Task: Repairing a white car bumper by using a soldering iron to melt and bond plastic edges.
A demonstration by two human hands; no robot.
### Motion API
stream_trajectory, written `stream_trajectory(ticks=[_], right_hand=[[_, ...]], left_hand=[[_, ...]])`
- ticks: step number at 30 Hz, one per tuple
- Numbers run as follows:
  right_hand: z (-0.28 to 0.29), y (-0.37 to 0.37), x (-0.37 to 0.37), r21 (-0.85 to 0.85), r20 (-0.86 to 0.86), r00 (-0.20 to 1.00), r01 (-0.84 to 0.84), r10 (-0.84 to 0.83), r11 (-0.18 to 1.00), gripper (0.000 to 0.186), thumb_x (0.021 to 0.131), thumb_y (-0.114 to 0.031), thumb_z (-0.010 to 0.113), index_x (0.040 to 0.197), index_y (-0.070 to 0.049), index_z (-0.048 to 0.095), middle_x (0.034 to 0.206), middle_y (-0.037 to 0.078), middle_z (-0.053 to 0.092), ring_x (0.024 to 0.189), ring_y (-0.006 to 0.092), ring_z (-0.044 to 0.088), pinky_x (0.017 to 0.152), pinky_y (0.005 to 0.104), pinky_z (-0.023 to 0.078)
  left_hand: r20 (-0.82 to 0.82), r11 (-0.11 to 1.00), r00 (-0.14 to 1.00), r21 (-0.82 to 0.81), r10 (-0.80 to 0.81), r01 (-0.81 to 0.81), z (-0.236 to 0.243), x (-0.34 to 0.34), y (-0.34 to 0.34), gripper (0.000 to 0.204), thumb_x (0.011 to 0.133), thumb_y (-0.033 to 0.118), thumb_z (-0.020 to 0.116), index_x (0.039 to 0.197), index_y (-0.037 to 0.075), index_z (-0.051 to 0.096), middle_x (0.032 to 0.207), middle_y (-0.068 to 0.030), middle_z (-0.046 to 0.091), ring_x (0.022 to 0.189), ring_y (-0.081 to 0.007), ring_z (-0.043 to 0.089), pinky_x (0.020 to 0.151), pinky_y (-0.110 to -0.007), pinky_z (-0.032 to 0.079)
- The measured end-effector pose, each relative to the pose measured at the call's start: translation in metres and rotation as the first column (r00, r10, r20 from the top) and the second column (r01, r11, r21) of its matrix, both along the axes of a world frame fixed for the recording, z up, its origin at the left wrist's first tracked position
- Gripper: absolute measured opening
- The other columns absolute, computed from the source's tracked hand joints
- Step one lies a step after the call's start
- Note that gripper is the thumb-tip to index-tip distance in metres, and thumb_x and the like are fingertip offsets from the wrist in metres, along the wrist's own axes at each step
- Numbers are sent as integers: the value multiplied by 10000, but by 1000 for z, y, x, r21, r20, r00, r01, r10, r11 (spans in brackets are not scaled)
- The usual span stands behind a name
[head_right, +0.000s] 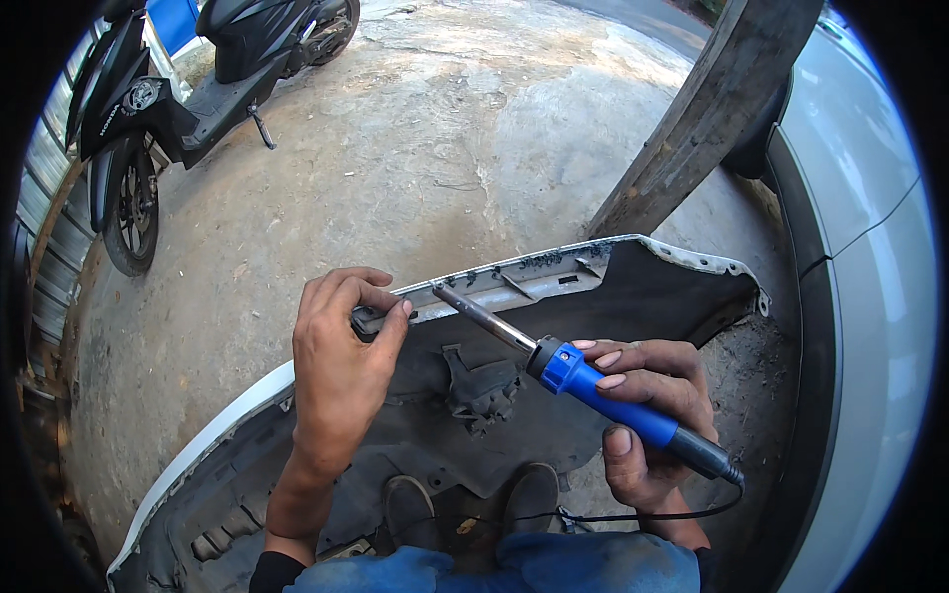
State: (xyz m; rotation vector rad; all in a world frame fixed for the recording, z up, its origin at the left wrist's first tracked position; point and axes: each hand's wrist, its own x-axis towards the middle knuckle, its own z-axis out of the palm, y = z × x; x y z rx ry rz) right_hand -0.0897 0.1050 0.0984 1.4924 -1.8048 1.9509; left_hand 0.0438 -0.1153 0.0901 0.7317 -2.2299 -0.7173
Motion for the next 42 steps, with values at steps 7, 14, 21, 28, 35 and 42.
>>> stream_trajectory(ticks=[7,14,21,28,35,42], right_hand=[[1,1,0,15,24,1000,-13,12,1000,318,947,-290,680,1056,7,639,1083,178,547,1012,319,667,926,578,586],[3,6,-4,11,-44,998,44,-43,999,368,962,-347,661,1058,7,635,1076,190,558,1001,315,671,926,571,585],[0,6,-3,6,-22,999,43,-43,999,373,961,-360,660,1072,-5,634,1074,187,561,1023,310,662,931,567,583],[-1,8,-6,14,-27,998,50,-49,999,378,967,-370,661,1072,-8,631,1074,179,554,1022,320,666,934,563,582],[1,6,-7,7,-24,999,37,-37,999,377,969,-365,659,1074,-4,628,1075,180,553,1032,331,671,937,560,582],[0,3,-6,23,-21,1000,20,-20,1000,364,964,-352,665,1058,-1,641,1072,184,558,1001,329,679,918,563,591]], left_hand=[[64,996,994,-11,90,-89,3,-10,8,90,824,71,744,870,14,692,1134,-122,686,1139,-314,586,992,-427,452],[-53,998,997,11,63,-63,-9,-13,3,107,812,66,756,866,12,681,1101,-119,693,1098,-298,613,972,-409,467],[-97,993,994,110,58,-47,-15,-11,-2,122,837,73,757,901,3,681,1113,-133,694,1107,-280,641,988,-394,468],[-127,996,992,88,4,8,-18,-7,-7,129,846,58,752,946,8,686,1154,-140,679,1139,-277,646,1003,-393,470],[-177,992,983,100,-53,71,-17,-8,-7,125,850,30,739,968,19,697,1152,-135,683,1139,-270,650,1004,-388,473],[-168,996,985,66,-45,56,-22,-8,-6,133,844,22,738,973,27,703,1125,-135,686,1110,-274,657,983,-393,482]])
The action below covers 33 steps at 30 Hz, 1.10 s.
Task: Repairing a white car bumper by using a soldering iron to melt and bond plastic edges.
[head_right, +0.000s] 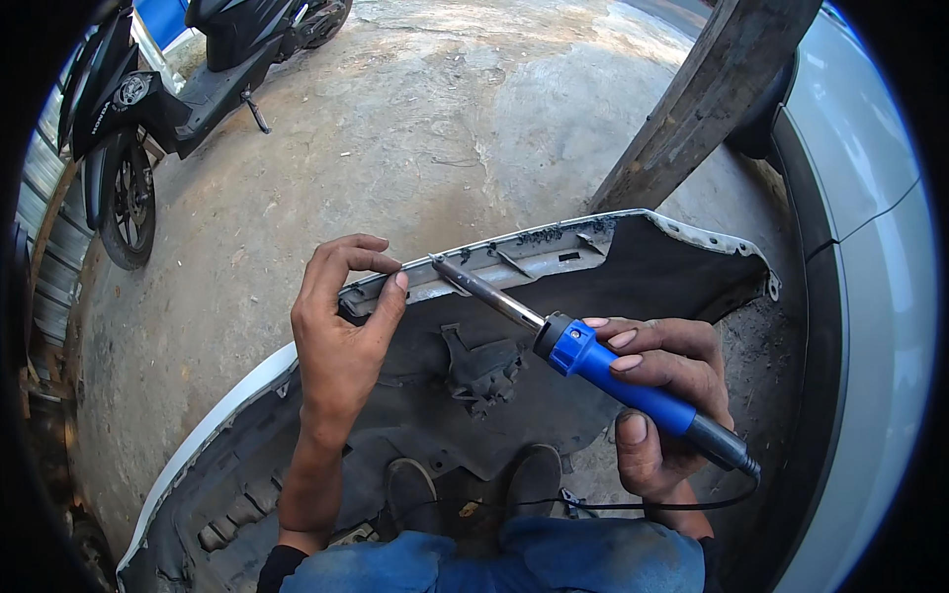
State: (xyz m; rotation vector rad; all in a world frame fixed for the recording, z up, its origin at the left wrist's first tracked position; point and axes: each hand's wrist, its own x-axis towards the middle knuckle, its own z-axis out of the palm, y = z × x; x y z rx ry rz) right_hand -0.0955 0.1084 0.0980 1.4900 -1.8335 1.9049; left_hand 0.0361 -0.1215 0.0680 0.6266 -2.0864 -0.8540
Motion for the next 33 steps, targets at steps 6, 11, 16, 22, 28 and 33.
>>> stream_trajectory(ticks=[6,11,16,22,28,33], right_hand=[[1,-3,4,38,8,999,-37,37,999,350,958,-339,677,1061,-5,656,1075,181,568,1007,356,692,902,561,598],[2,-3,4,48,3,999,-41,41,998,340,956,-328,679,1062,-5,660,1075,181,572,1013,368,694,904,565,596],[-1,-5,4,25,9,999,-40,40,999,357,955,-340,685,1058,1,658,1068,183,574,1004,364,696,898,563,601],[0,-4,4,23,-4,1000,-19,19,1000,368,962,-359,678,1050,-2,657,1067,184,574,995,353,698,880,554,612],[-1,-5,4,31,-17,999,-29,30,999,352,954,-337,683,1054,0,660,1061,184,578,986,354,700,878,554,613],[1,-8,3,60,-36,997,-62,64,996,301,917,-261,693,1053,7,673,1057,186,580,985,360,705,881,552,613]], left_hand=[[-22,996,1000,-87,-17,15,-4,2,-1,133,844,5,734,973,28,709,1115,-134,684,1084,-266,664,942,-384,508],[-32,993,999,-117,-37,33,-7,3,-4,149,846,-4,734,990,27,718,1111,-131,684,1037,-255,684,890,-373,539],[-53,997,998,-67,-32,28,-8,3,-3,156,847,-16,727,997,25,715,1092,-121,688,1026,-251,689,891,-368,537],[-85,999,996,-46,-3,-1,-12,-1,0,157,821,36,744,972,74,719,1061,-76,679,1013,-269,666,890,-412,517],[-95,999,995,-35,-20,17,-13,1,-2,161,823,32,754,976,75,728,1054,-80,680,1013,-268,662,878,-408,524],[-109,998,993,-51,-49,43,-15,2,-5,163,827,27,763,981,71,732,1059,-86,678,1013,-271,660,862,-403,536]])
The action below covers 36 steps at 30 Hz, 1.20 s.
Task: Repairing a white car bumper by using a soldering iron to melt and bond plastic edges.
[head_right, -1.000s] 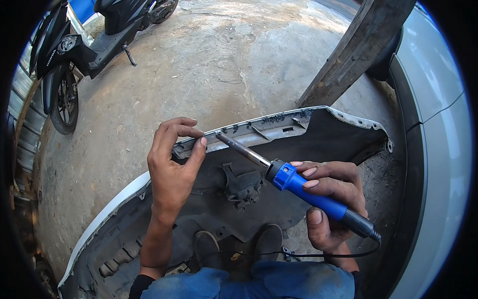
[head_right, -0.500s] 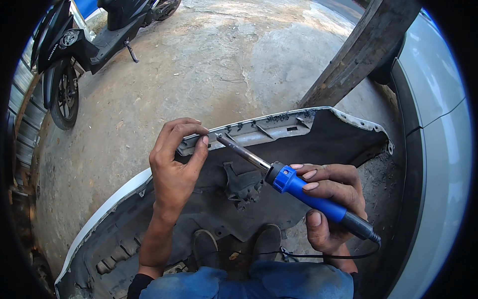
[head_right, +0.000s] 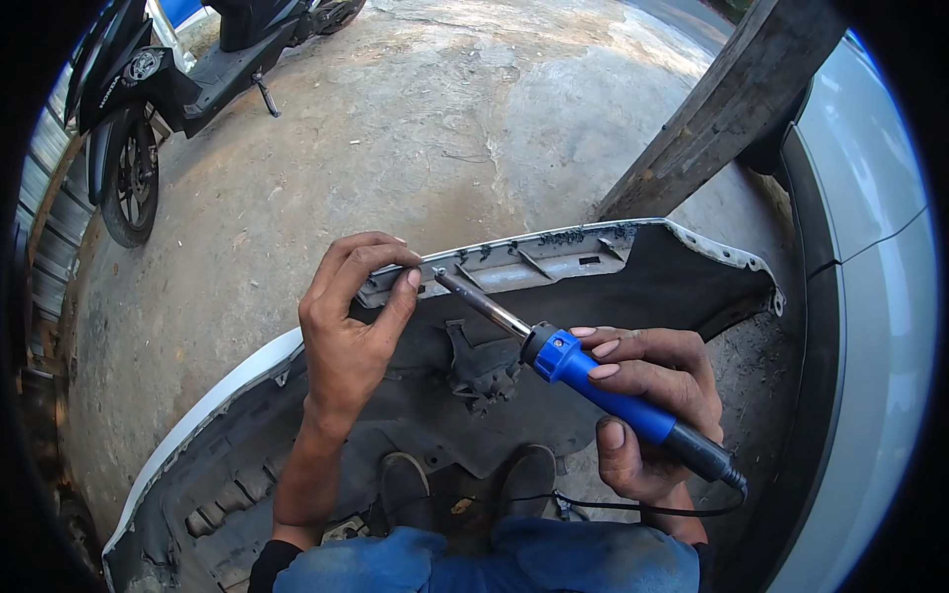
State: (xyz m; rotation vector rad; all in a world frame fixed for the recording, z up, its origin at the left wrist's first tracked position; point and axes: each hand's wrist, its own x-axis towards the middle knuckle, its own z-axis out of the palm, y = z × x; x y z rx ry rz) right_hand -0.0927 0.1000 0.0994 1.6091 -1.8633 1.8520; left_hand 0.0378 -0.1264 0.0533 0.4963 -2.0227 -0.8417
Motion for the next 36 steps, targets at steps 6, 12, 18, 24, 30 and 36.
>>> stream_trajectory(ticks=[6,12,18,24,30,36], right_hand=[[4,-6,1,85,-83,997,-3,10,996,281,900,-256,717,1025,-5,693,1043,172,586,998,373,716,886,544,615],[6,-12,5,86,-99,995,10,-2,996,288,916,-287,718,1013,-17,700,1028,168,592,1000,375,720,878,533,622],[4,-16,5,74,-120,993,28,-19,997,303,927,-311,719,1009,-20,700,1032,169,593,973,368,726,872,529,623],[3,-16,5,81,-132,991,31,-20,996,304,934,-315,712,1009,-21,701,1036,173,596,976,366,725,862,521,625],[4,-17,6,93,-145,989,39,-25,995,315,935,-327,715,1012,-22,701,1031,172,596,975,367,725,865,515,625],[3,-18,5,74,-153,988,39,-27,996,326,937,-339,720,1011,-22,703,1026,172,599,972,360,723,869,511,623]], left_hand=[[3,1000,1000,-12,5,-5,-1,1,-2,178,847,-7,746,1020,25,716,1074,-108,692,1023,-236,694,880,-358,551],[-35,996,999,86,-23,26,0,1,-5,207,853,-4,740,1054,18,695,1077,-103,686,1005,-227,686,879,-355,550],[24,972,999,233,-33,26,7,1,-4,210,843,102,759,1030,41,686,1039,-102,665,928,-276,664,840,-399,523],[99,966,993,255,-67,39,8,3,-8,256,874,81,753,1109,23,669,1083,-83,699,913,-190,696,856,-339,521],[119,958,992,286,-53,17,7,3,-7,273,874,110,760,1116,30,662,1022,-87,718,917,-190,698,844,-345,524],[113,961,992,275,-52,19,6,3,-8,274,874,114,761,1114,29,659,1007,-90,720,914,-191,694,842,-347,525]])
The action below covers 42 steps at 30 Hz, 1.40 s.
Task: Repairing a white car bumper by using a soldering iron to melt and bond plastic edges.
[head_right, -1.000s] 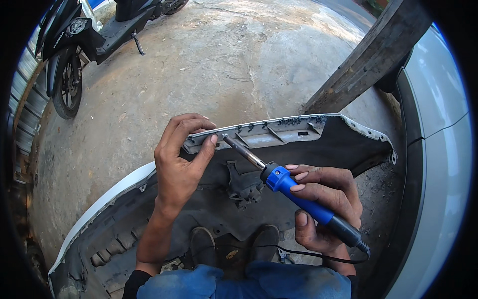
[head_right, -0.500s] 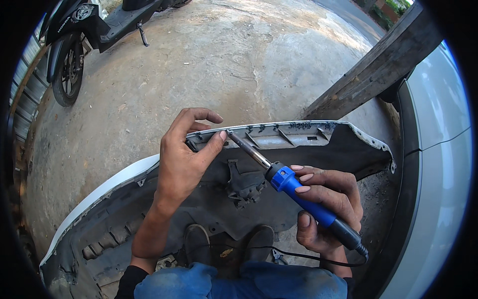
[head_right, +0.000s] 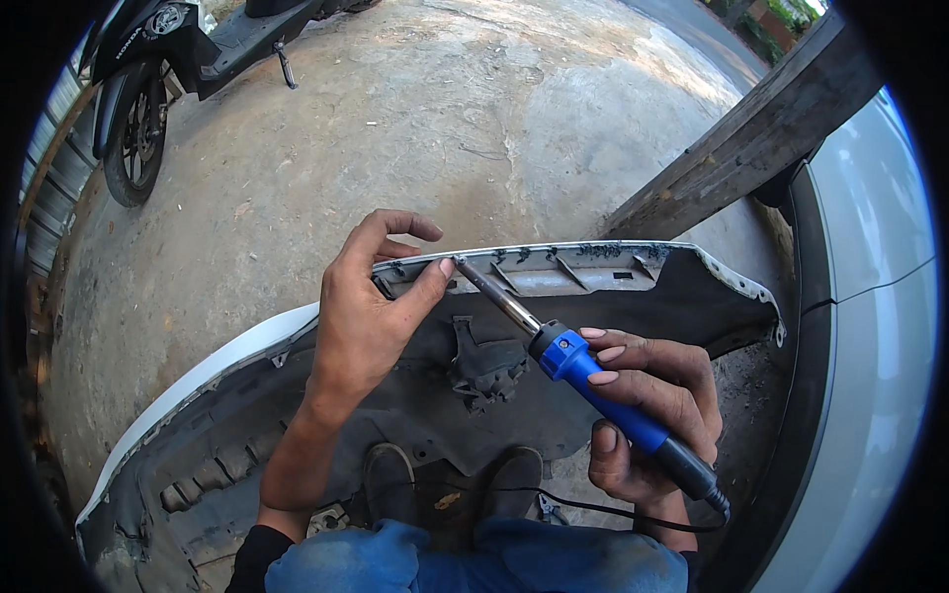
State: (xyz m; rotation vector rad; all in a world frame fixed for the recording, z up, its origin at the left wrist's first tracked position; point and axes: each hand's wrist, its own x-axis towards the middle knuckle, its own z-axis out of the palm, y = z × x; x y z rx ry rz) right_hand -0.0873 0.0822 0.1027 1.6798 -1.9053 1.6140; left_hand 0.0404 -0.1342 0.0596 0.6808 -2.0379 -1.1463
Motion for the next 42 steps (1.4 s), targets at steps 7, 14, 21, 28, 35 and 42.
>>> stream_trajectory(ticks=[7,14,21,28,35,42], right_hand=[[0,0,-1,15,4,1000,4,-4,1000,315,938,-328,717,1013,-23,706,1024,175,602,973,360,723,869,511,623],[0,-1,0,10,4,1000,-2,2,1000,317,937,-330,716,1011,-22,706,1022,172,604,973,354,725,870,511,622],[2,0,0,34,-9,1000,10,-10,999,302,937,-322,710,1014,-31,704,1025,164,605,990,360,726,880,502,617],[7,0,2,60,-20,1000,0,1,998,259,928,-299,718,1019,-57,701,1030,151,601,1008,365,725,897,501,610],[13,0,2,110,-37,999,7,-3,994,221,915,-272,720,1025,-81,700,1029,140,603,1024,362,722,913,511,603],[17,-4,2,114,-56,998,12,-5,993,216,902,-246,717,1021,-66,707,1032,154,610,1015,358,724,906,510,608]], left_hand=[[-2,1000,1000,-6,8,-8,-1,-1,0,278,872,113,763,1114,25,658,1044,-95,714,924,-192,686,854,-350,523],[-9,1000,1000,-12,4,-4,-3,1,0,270,874,104,759,1112,27,655,1074,-96,707,940,-196,685,866,-355,525],[-3,1000,1000,4,-5,5,-2,0,1,261,883,104,756,1112,31,654,1069,-102,700,952,-193,687,866,-347,527],[-32,997,999,-81,-21,18,-5,3,0,231,888,104,762,1082,27,661,1059,-108,681,954,-214,690,864,-357,526],[-65,990,997,-138,-32,22,-11,3,-2,217,887,99,770,1063,24,668,1045,-108,684,956,-223,686,865,-365,530],[-71,986,997,-162,-39,27,-13,4,-5,190,881,86,775,1035,31,678,1041,-97,694,971,-224,686,886,-367,543]])
